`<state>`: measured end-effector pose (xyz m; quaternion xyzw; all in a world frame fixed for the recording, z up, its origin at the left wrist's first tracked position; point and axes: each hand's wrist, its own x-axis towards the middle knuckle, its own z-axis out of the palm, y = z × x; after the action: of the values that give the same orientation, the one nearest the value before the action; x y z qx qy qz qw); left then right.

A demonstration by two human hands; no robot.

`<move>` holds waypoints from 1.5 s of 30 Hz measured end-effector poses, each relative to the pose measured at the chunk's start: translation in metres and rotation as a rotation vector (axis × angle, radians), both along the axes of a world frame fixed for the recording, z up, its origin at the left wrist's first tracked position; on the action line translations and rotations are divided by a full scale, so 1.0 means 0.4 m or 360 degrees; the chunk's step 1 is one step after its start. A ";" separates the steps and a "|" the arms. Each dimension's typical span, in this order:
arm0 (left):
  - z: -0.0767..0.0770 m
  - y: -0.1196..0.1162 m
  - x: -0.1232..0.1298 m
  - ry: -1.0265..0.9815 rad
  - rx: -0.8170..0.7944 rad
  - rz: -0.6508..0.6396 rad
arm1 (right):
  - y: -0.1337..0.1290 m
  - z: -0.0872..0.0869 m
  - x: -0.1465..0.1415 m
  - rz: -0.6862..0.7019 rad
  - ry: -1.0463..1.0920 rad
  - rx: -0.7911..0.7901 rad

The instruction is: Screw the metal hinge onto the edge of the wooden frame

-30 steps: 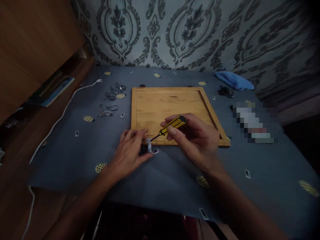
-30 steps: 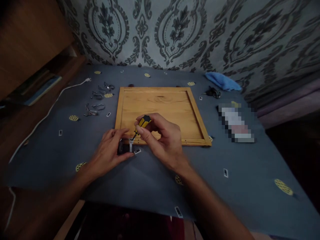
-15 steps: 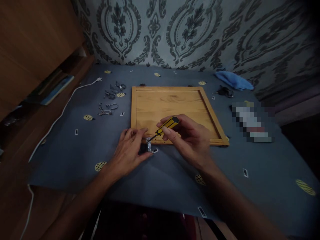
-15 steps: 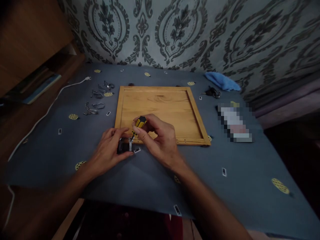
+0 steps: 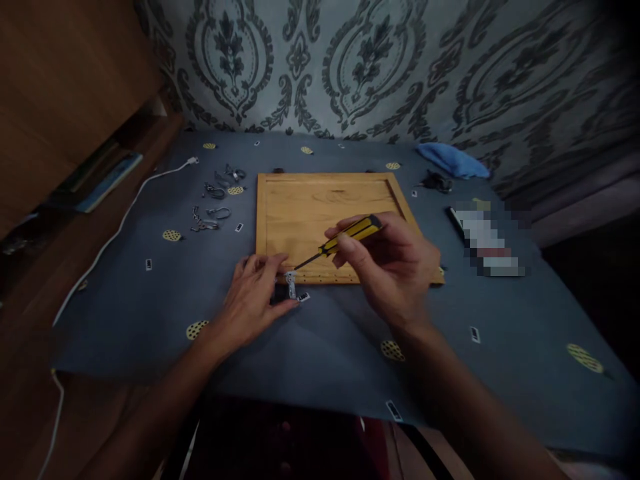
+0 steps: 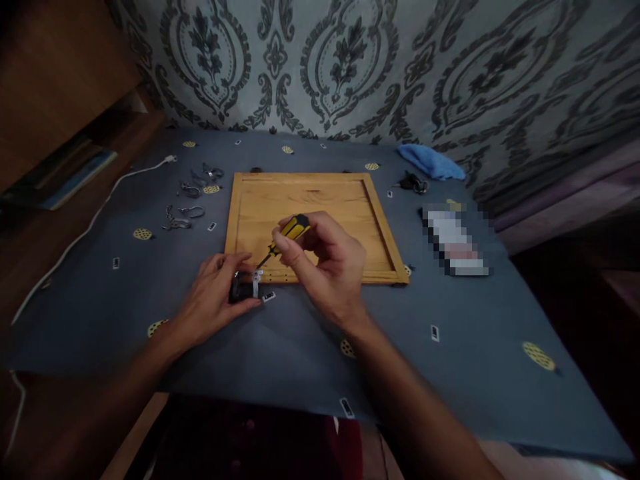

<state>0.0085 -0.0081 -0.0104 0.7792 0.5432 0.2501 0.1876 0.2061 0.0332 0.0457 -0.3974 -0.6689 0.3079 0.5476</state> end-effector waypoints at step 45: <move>-0.011 -0.016 -0.058 -0.0204 0.0335 0.0289 | 0.080 -0.088 0.010 0.0029 -0.0045 0.0049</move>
<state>-0.0148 -0.0147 -0.0147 0.7248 0.5690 0.3708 0.1158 0.2099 0.0651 0.0107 -0.3871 -0.6849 0.2968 0.5412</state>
